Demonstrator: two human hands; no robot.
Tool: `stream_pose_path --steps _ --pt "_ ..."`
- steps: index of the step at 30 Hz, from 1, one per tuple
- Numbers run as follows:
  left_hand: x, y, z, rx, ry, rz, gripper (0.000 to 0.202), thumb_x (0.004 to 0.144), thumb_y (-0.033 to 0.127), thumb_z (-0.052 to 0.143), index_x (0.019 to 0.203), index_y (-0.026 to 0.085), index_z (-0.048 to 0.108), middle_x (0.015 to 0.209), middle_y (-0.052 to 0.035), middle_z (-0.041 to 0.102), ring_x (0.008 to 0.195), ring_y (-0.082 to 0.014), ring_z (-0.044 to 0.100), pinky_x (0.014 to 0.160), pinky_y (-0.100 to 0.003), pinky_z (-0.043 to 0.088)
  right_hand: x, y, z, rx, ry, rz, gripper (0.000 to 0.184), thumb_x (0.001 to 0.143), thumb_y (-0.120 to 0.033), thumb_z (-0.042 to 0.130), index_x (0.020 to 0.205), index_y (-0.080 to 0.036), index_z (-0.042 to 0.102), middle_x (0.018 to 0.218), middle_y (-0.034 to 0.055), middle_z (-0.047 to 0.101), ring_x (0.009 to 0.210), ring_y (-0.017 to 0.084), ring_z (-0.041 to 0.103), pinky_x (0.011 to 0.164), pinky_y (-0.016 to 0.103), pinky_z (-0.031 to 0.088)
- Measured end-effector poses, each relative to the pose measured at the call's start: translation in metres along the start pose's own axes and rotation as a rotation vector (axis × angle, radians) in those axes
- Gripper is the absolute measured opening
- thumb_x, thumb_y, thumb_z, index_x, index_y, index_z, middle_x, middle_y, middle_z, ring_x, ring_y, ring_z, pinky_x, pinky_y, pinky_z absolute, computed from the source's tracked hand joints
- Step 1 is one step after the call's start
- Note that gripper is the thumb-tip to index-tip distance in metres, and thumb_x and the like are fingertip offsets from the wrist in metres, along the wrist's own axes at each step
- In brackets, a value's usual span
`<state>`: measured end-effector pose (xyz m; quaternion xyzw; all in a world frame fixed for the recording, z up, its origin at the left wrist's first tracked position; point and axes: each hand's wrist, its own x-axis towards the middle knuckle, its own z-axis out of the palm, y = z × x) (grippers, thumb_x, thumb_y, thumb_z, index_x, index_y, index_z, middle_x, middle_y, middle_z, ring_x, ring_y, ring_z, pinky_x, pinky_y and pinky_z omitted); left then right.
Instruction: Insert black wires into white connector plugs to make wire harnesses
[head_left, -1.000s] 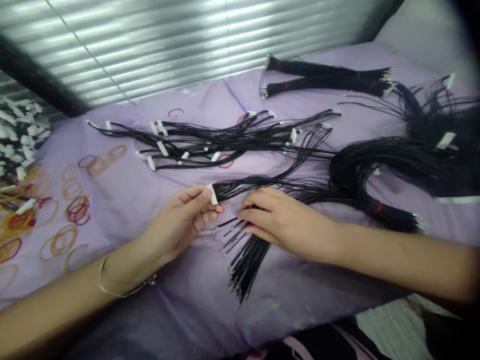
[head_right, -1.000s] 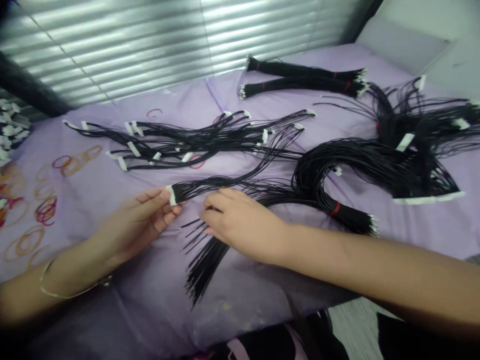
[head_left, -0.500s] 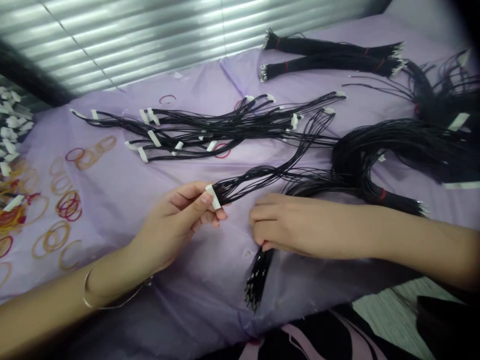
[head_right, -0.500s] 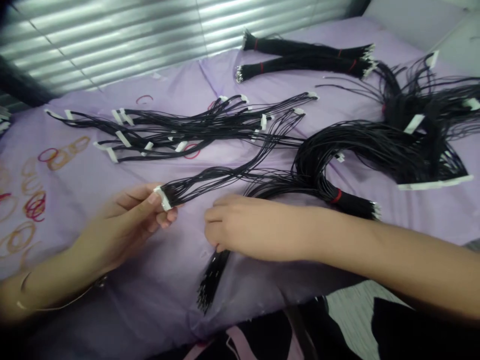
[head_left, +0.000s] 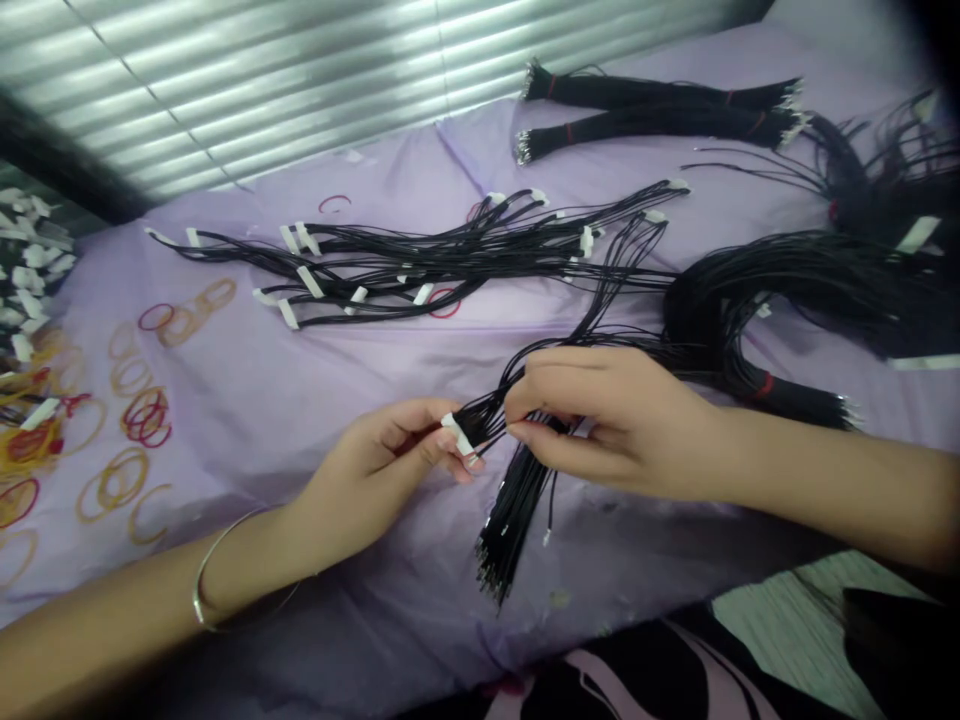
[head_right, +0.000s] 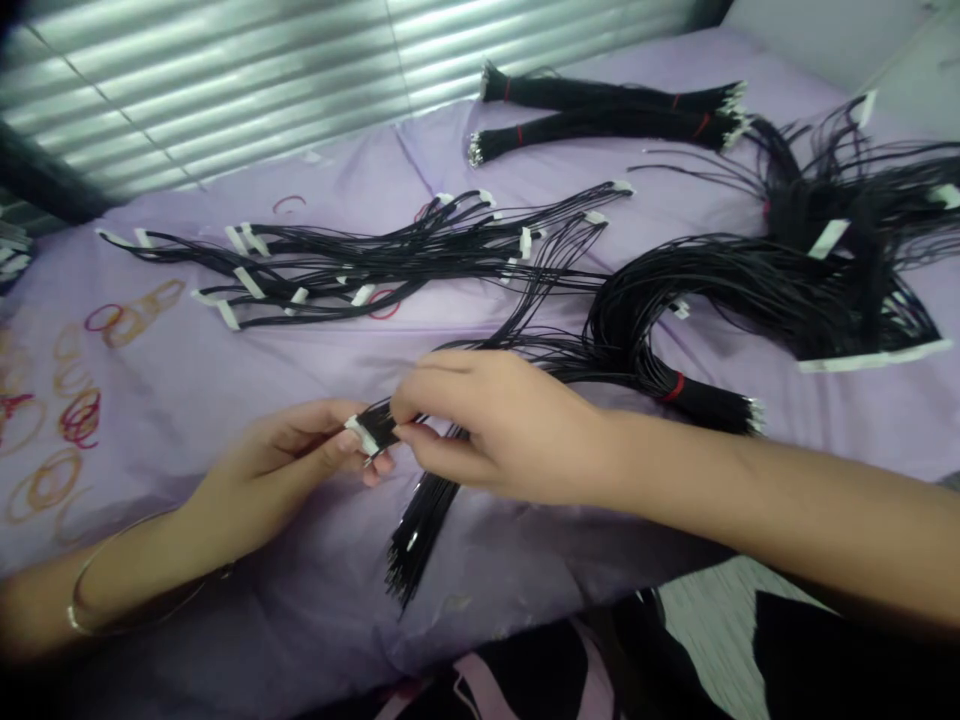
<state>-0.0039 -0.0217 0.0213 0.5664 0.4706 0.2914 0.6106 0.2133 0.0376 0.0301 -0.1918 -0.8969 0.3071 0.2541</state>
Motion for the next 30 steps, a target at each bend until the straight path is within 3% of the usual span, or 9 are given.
stream_pose_path --steps 10,22,27,30 --pt "0.004 -0.004 -0.004 -0.005 -0.03 0.009 0.017 0.093 0.021 0.048 0.092 0.014 0.064 0.082 -0.0037 0.067 0.072 -0.0092 0.063 0.073 -0.018 0.05 0.003 0.005 0.0 -0.059 0.051 0.125 0.008 0.083 -0.018 0.059 0.08 -0.011 0.063 0.066 -0.0013 0.053 0.058 0.004 0.044 0.056 0.016 0.034" --pt "0.006 -0.004 -0.004 -0.054 -0.021 -0.047 0.016 0.093 0.025 0.05 0.092 0.016 0.064 0.082 -0.0032 0.066 0.069 -0.0097 0.062 0.073 -0.02 0.05 0.001 0.011 0.008 0.006 0.081 0.119 0.009 0.083 -0.017 0.06 0.079 -0.01 0.063 0.067 -0.0016 0.053 0.059 0.003 0.044 0.057 0.015 0.034" --pt "0.008 -0.007 -0.007 -0.086 -0.039 -0.064 0.017 0.092 0.026 0.052 0.087 0.015 0.064 0.079 -0.0031 0.066 0.071 -0.0094 0.062 0.073 -0.019 0.05 0.003 0.011 0.001 0.224 -0.131 -0.023 0.007 0.086 -0.014 0.058 0.086 -0.011 0.064 0.071 -0.0006 0.052 0.066 0.004 0.046 0.061 0.014 0.036" --pt "0.008 -0.008 -0.008 -0.083 -0.053 -0.038 0.017 0.092 0.025 0.053 0.088 0.014 0.064 0.08 -0.0032 0.066 0.071 -0.0093 0.062 0.073 -0.019 0.05 0.003 0.011 0.002 0.222 -0.115 -0.034 0.008 0.086 -0.013 0.057 0.087 -0.01 0.064 0.073 -0.0003 0.052 0.066 0.003 0.046 0.06 0.014 0.036"
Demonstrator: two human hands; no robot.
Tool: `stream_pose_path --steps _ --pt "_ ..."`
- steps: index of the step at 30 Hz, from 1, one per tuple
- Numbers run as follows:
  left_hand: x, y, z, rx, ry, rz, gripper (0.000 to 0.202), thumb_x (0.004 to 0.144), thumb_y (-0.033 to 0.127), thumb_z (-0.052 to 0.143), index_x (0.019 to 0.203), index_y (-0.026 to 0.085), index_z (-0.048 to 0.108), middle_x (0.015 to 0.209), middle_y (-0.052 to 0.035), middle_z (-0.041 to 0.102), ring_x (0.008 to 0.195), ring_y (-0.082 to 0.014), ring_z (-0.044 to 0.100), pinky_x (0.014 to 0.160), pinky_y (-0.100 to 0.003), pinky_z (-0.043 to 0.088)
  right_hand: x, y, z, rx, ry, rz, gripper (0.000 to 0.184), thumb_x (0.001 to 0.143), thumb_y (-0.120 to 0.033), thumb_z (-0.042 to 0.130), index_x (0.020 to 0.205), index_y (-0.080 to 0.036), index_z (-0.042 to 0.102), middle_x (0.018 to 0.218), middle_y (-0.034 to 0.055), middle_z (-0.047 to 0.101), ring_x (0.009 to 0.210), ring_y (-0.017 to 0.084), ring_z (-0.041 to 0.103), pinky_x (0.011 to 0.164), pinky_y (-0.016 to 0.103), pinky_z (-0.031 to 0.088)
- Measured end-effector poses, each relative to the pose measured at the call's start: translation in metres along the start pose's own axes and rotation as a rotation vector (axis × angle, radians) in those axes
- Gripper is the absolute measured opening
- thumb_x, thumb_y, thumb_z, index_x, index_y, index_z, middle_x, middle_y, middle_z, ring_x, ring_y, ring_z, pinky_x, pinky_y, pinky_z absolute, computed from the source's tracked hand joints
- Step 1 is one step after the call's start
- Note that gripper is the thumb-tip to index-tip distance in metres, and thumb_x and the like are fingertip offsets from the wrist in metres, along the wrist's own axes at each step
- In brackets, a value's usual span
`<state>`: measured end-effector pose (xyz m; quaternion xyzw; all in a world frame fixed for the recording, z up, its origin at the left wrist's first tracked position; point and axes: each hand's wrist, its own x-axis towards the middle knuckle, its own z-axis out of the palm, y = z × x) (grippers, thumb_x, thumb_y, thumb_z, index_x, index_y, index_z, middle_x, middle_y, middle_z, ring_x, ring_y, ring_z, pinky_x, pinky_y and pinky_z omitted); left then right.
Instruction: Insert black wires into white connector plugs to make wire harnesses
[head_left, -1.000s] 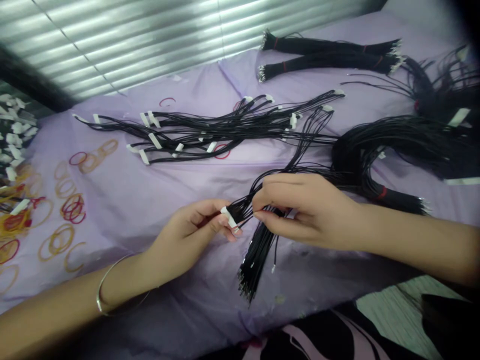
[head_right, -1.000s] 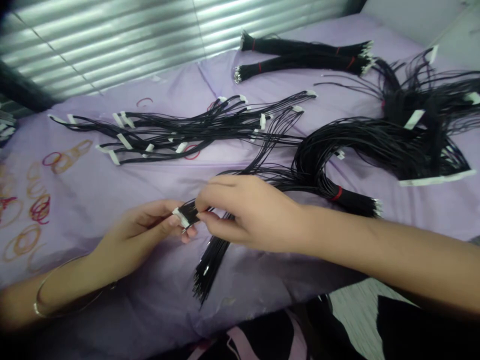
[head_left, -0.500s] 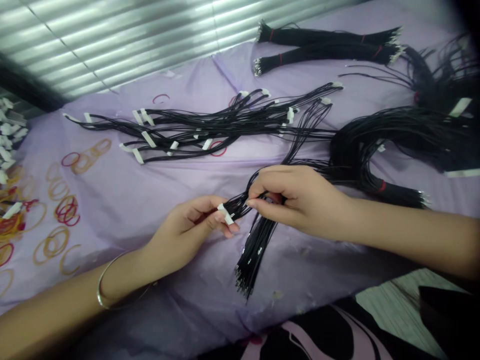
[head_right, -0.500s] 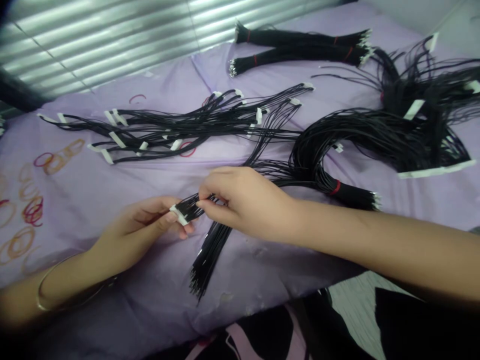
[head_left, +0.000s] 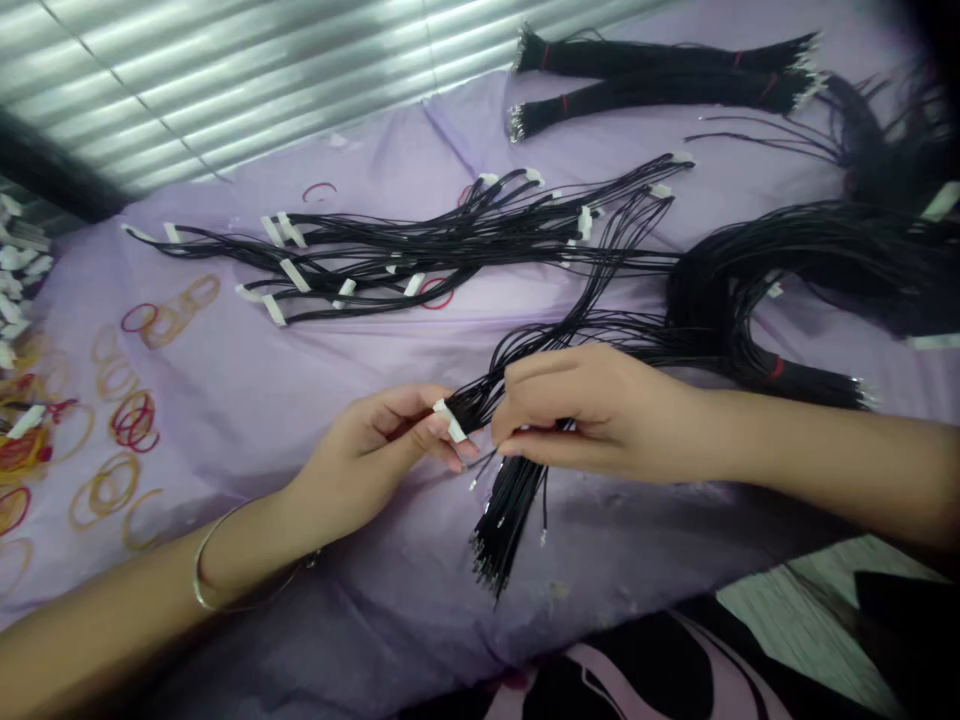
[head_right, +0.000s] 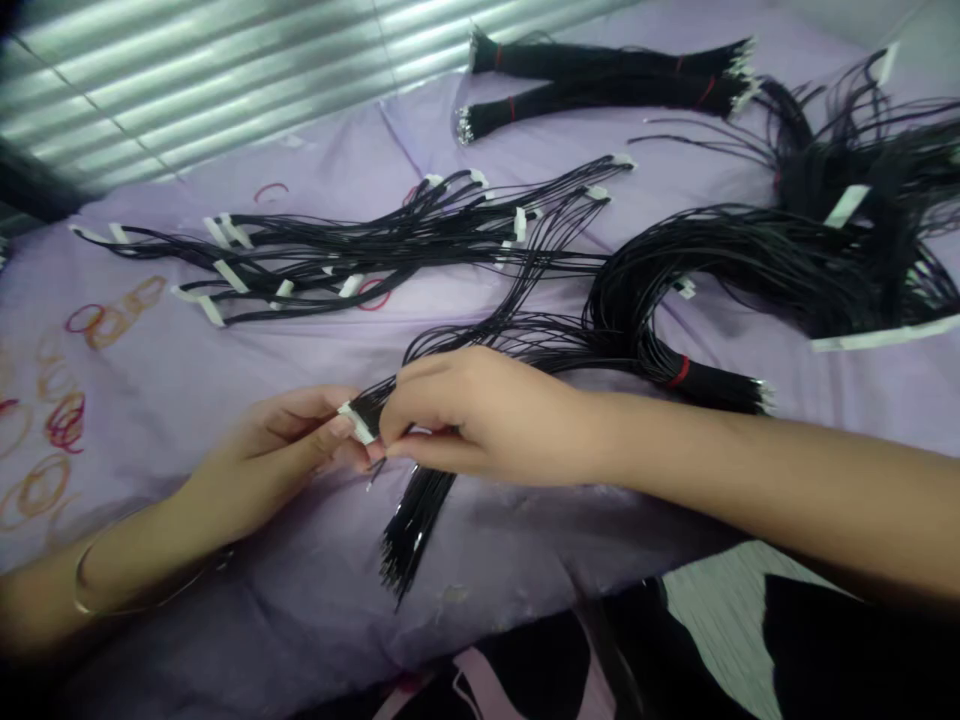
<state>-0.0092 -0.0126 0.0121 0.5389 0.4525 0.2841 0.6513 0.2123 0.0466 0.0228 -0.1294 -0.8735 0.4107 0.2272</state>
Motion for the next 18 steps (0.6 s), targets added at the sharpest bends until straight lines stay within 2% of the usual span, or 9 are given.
stream_pose_path --steps 5,18 --pt "-0.0001 -0.0009 -0.0002 -0.002 0.003 0.013 0.017 0.093 0.027 0.051 0.097 0.014 0.062 0.084 -0.0028 0.067 0.071 -0.0087 0.063 0.073 -0.02 0.051 0.0008 0.0028 0.0023 -0.193 0.181 0.094 0.01 0.086 -0.016 0.058 0.084 -0.009 0.065 0.067 -0.001 0.051 0.061 0.004 0.044 0.059 0.015 0.036" --pt "-0.0003 -0.003 -0.0022 0.003 -0.017 0.018 0.016 0.095 0.025 0.049 0.1 0.014 0.06 0.085 -0.0006 0.067 0.073 -0.0058 0.063 0.074 -0.014 0.051 -0.001 0.0052 0.0034 -0.245 0.13 0.129 0.011 0.087 -0.015 0.055 0.083 -0.008 0.062 0.07 0.0007 0.051 0.065 0.005 0.043 0.063 0.018 0.035"
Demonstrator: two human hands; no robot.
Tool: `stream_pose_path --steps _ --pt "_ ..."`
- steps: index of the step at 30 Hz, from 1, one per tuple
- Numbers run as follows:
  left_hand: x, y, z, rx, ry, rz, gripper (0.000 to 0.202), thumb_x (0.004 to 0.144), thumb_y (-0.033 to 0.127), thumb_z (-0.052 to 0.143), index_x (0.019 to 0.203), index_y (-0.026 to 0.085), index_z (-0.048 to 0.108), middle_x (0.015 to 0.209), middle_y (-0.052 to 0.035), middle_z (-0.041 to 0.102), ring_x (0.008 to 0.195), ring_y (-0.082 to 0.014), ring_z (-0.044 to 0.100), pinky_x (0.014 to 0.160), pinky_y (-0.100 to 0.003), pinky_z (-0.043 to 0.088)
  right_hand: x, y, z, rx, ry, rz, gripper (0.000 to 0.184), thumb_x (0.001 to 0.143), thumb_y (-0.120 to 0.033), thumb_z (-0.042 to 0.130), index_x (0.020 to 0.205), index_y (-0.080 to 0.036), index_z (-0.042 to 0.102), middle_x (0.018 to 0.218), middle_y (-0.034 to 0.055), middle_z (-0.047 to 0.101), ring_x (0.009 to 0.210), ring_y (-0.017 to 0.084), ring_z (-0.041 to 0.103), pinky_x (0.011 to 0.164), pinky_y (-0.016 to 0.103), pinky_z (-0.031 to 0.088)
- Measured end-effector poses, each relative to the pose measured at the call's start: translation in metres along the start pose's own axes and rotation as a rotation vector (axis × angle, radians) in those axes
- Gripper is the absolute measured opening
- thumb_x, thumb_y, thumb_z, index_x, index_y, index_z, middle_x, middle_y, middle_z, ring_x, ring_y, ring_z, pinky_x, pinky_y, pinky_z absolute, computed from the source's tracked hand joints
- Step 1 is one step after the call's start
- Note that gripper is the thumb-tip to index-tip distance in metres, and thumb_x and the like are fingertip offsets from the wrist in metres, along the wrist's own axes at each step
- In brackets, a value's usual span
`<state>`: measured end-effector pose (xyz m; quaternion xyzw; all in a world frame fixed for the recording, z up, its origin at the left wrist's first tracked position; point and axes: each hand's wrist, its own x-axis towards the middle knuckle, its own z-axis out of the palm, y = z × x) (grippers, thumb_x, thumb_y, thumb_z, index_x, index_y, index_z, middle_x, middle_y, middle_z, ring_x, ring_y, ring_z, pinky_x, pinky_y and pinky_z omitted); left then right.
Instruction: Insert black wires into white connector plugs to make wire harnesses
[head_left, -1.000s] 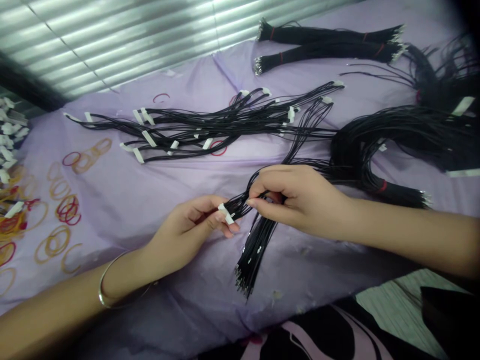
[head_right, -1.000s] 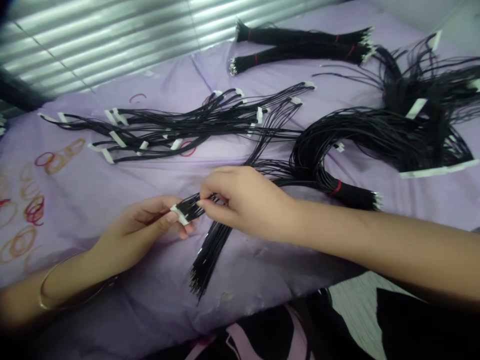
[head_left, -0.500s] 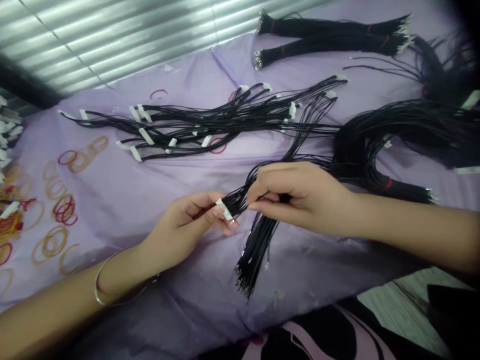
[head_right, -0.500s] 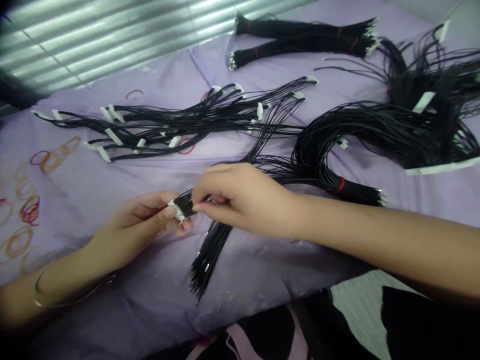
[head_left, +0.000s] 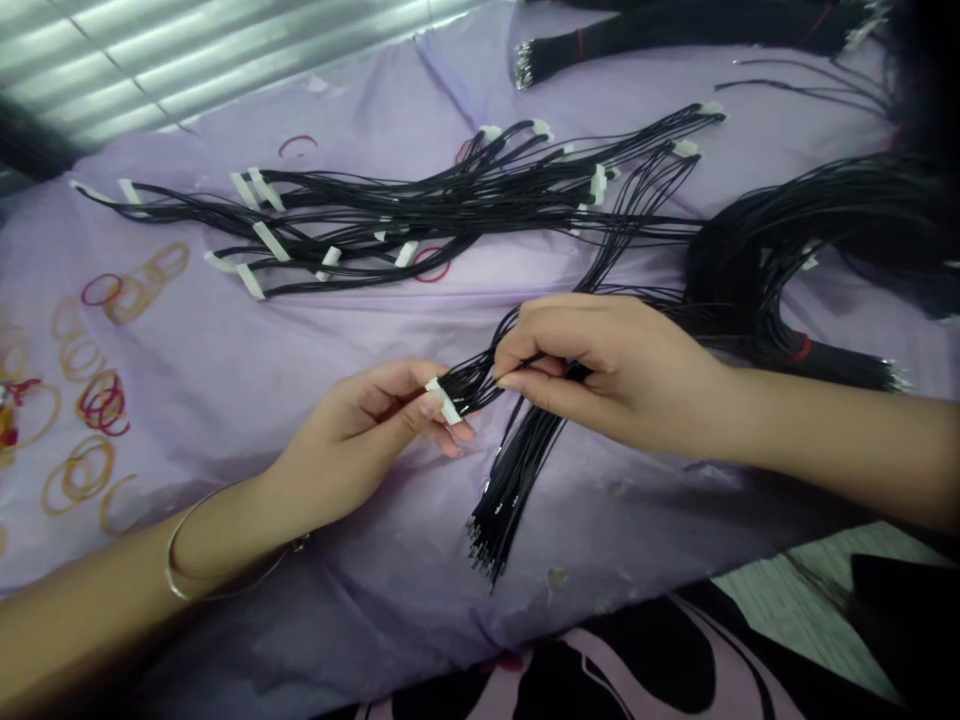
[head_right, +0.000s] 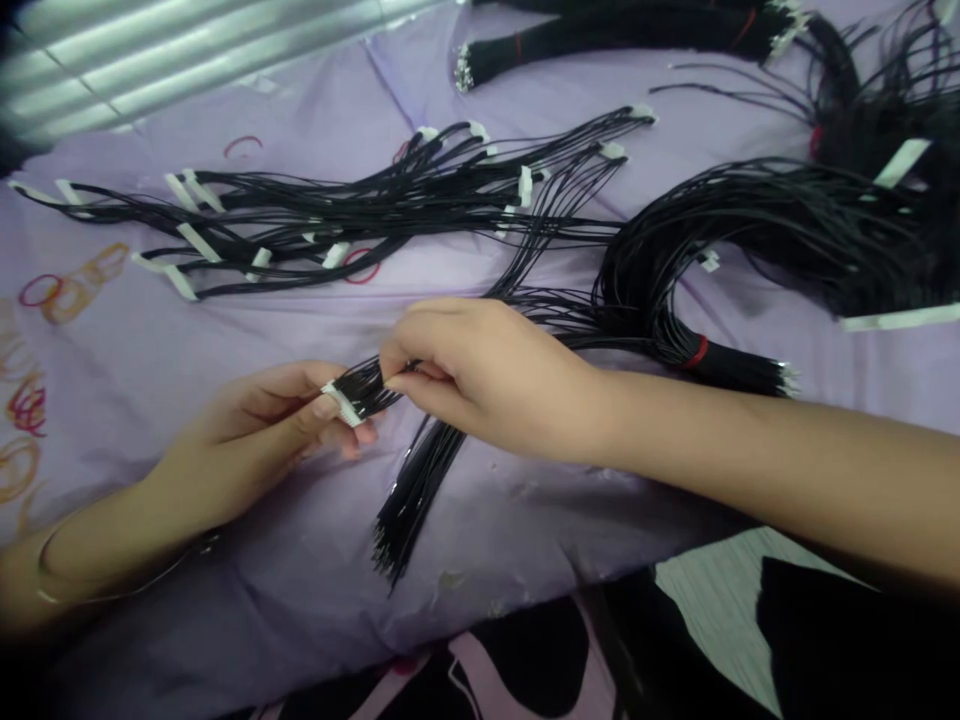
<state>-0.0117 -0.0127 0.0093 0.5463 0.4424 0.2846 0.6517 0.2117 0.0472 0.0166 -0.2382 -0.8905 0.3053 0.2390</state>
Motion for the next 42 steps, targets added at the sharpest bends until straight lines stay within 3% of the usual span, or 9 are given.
stream_pose_path --steps 6,13,22,42 --pt "0.001 0.002 0.002 0.037 0.023 0.017 0.015 0.094 0.024 0.051 0.095 0.013 0.061 0.082 0.0013 0.067 0.07 -0.0023 0.062 0.072 -0.009 0.05 0.001 0.0 0.0 0.015 -0.012 0.001 0.013 0.089 -0.017 0.054 0.085 -0.009 0.063 0.071 0.0009 0.051 0.066 0.006 0.044 0.063 0.02 0.036" --pt "0.001 0.001 0.003 -0.029 0.014 -0.007 0.014 0.094 0.023 0.051 0.098 0.014 0.061 0.083 0.0001 0.067 0.071 -0.0043 0.064 0.072 -0.011 0.051 0.0 -0.001 0.001 -0.011 -0.027 -0.022 0.017 0.092 -0.018 0.049 0.085 -0.008 0.06 0.073 0.0023 0.053 0.068 0.007 0.045 0.064 0.02 0.036" --pt "0.0 0.0 0.002 -0.029 0.008 -0.008 0.014 0.094 0.023 0.051 0.097 0.012 0.06 0.084 -0.0008 0.067 0.071 -0.005 0.064 0.072 -0.012 0.052 -0.001 0.0 0.001 -0.035 -0.046 0.048 0.018 0.091 -0.018 0.046 0.084 -0.007 0.059 0.077 0.0031 0.056 0.071 0.008 0.048 0.066 0.02 0.036" --pt "0.003 0.002 0.001 -0.097 -0.005 -0.025 0.013 0.093 0.023 0.053 0.095 0.012 0.061 0.083 -0.0004 0.068 0.068 -0.0048 0.063 0.069 -0.012 0.052 -0.002 0.0 0.011 -0.01 0.073 0.056 0.014 0.088 -0.019 0.055 0.083 -0.009 0.063 0.072 0.0016 0.056 0.065 0.006 0.047 0.061 0.018 0.035"
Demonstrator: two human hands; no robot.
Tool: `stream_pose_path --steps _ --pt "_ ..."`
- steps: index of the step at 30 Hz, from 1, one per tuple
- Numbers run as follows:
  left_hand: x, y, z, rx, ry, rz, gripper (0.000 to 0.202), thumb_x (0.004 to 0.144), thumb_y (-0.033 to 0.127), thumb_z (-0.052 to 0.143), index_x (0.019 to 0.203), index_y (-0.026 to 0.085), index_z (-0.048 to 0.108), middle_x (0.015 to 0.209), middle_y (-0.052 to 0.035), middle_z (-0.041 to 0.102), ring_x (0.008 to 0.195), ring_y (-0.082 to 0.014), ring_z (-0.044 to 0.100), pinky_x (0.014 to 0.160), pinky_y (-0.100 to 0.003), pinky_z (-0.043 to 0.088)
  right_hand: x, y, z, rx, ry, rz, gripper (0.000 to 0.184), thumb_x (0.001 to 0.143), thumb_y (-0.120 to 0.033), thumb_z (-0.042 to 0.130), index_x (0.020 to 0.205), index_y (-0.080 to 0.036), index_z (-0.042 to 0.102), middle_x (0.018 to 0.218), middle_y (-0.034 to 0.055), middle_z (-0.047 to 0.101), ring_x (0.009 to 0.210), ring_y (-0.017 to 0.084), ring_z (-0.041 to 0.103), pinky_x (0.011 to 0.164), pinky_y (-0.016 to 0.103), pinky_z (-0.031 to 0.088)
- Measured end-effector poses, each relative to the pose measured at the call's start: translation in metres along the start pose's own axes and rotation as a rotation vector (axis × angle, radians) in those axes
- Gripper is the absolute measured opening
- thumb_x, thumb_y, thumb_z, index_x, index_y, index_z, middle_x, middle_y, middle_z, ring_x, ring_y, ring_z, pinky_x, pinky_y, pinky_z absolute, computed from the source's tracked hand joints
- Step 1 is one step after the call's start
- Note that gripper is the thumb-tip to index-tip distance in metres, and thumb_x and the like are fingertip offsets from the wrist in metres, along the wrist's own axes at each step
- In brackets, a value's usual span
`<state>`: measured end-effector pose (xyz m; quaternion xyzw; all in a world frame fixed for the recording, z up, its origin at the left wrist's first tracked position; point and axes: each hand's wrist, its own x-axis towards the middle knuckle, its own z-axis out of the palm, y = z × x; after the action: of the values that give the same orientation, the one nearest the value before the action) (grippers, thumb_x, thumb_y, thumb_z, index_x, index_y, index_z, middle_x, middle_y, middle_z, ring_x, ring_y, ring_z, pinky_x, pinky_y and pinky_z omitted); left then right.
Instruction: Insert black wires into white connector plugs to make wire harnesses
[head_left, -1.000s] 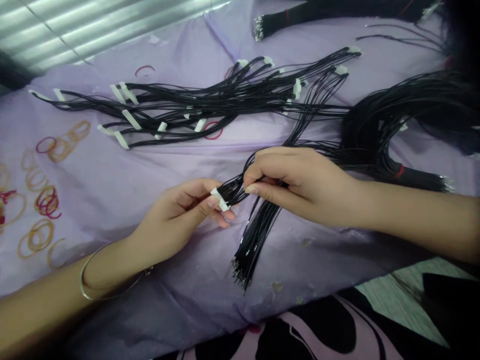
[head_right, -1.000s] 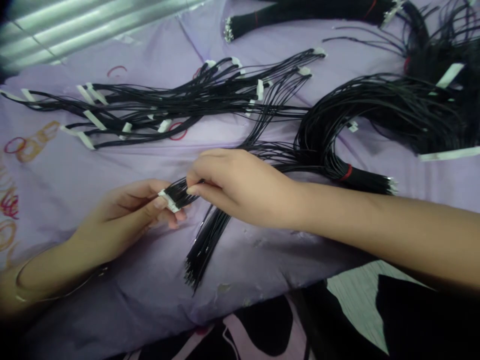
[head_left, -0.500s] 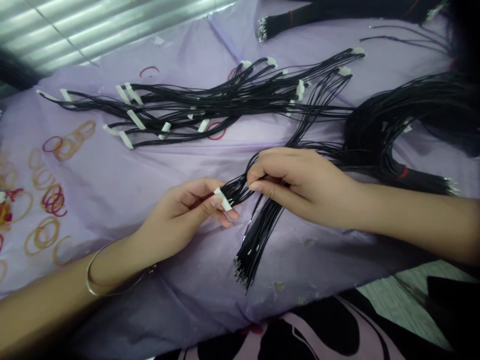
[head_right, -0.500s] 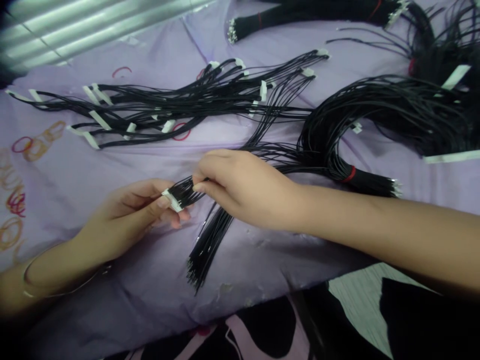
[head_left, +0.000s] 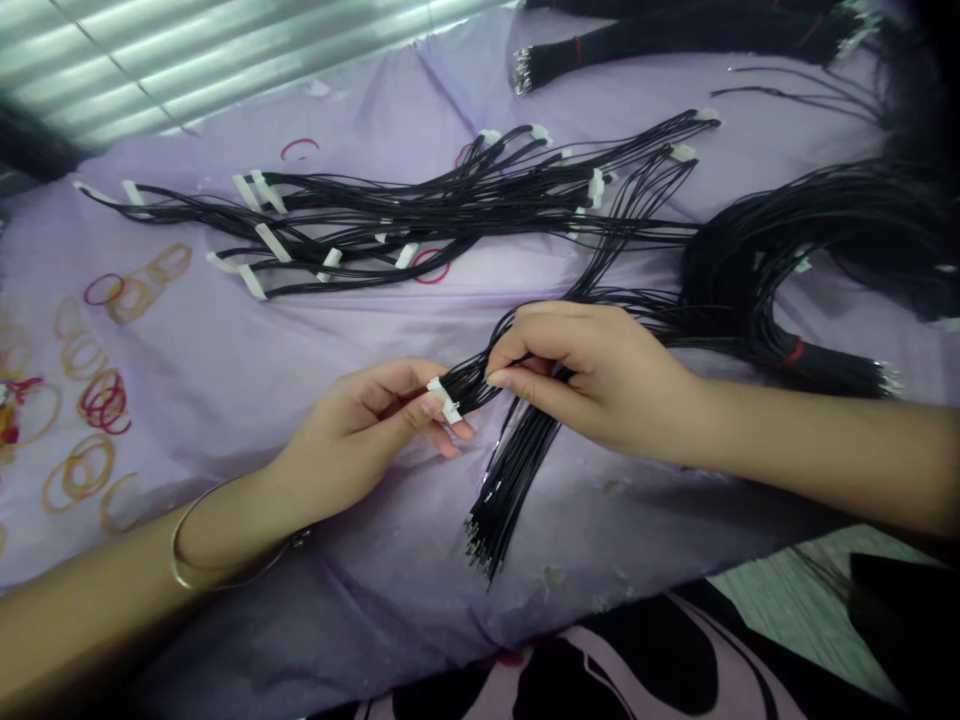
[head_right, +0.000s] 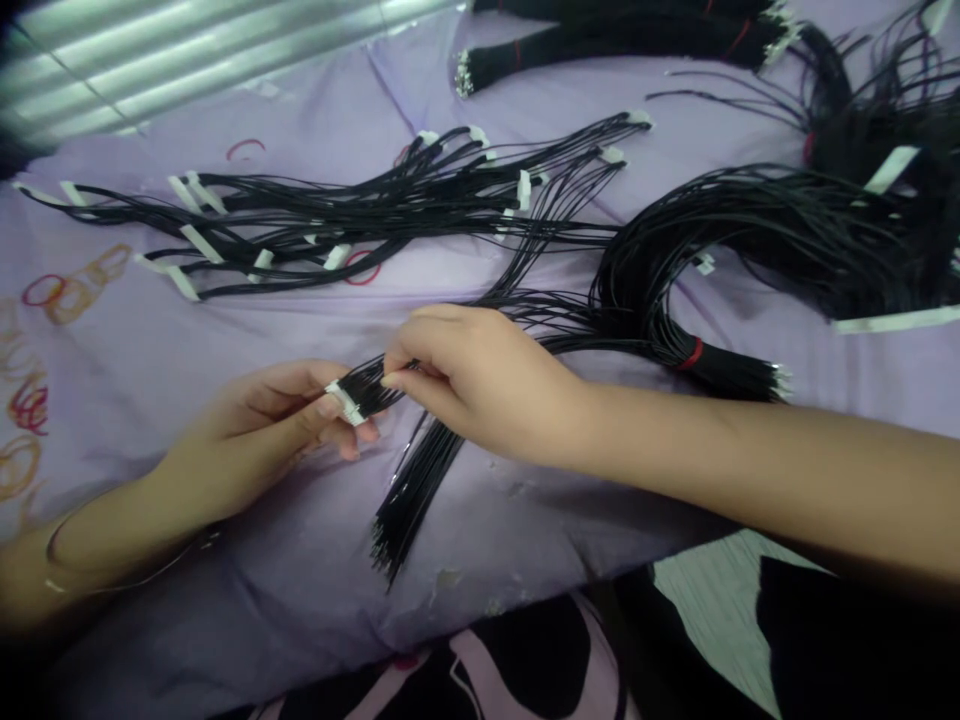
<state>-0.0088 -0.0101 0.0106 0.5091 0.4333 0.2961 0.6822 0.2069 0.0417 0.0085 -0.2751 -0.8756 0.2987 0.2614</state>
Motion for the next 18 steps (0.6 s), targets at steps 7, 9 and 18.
stream_pose_path --steps 7,9,18 --pt "0.002 0.0 -0.001 0.017 -0.035 -0.013 0.016 0.094 0.023 0.049 0.095 0.014 0.062 0.086 0.0006 0.067 0.073 -0.0053 0.063 0.072 -0.013 0.052 -0.001 0.001 0.006 0.022 0.0 -0.053 0.009 0.085 -0.018 0.06 0.084 -0.01 0.064 0.07 0.001 0.055 0.064 0.007 0.047 0.06 0.018 0.036" --pt "0.002 0.001 -0.001 0.012 -0.045 0.01 0.016 0.094 0.023 0.051 0.094 0.012 0.062 0.086 -0.0015 0.066 0.073 -0.0055 0.062 0.072 -0.013 0.052 -0.002 0.001 0.007 0.029 0.003 -0.084 0.01 0.085 -0.019 0.061 0.086 -0.01 0.064 0.071 0.0015 0.055 0.065 0.007 0.047 0.06 0.018 0.036" --pt "0.002 0.002 0.003 0.037 -0.005 0.008 0.015 0.092 0.023 0.054 0.091 0.011 0.063 0.081 -0.0032 0.067 0.068 -0.0059 0.062 0.07 -0.015 0.053 0.0 -0.004 0.013 0.098 0.07 -0.056 0.007 0.082 -0.012 0.06 0.083 -0.01 0.066 0.067 0.0002 0.057 0.066 0.007 0.048 0.061 0.017 0.038"
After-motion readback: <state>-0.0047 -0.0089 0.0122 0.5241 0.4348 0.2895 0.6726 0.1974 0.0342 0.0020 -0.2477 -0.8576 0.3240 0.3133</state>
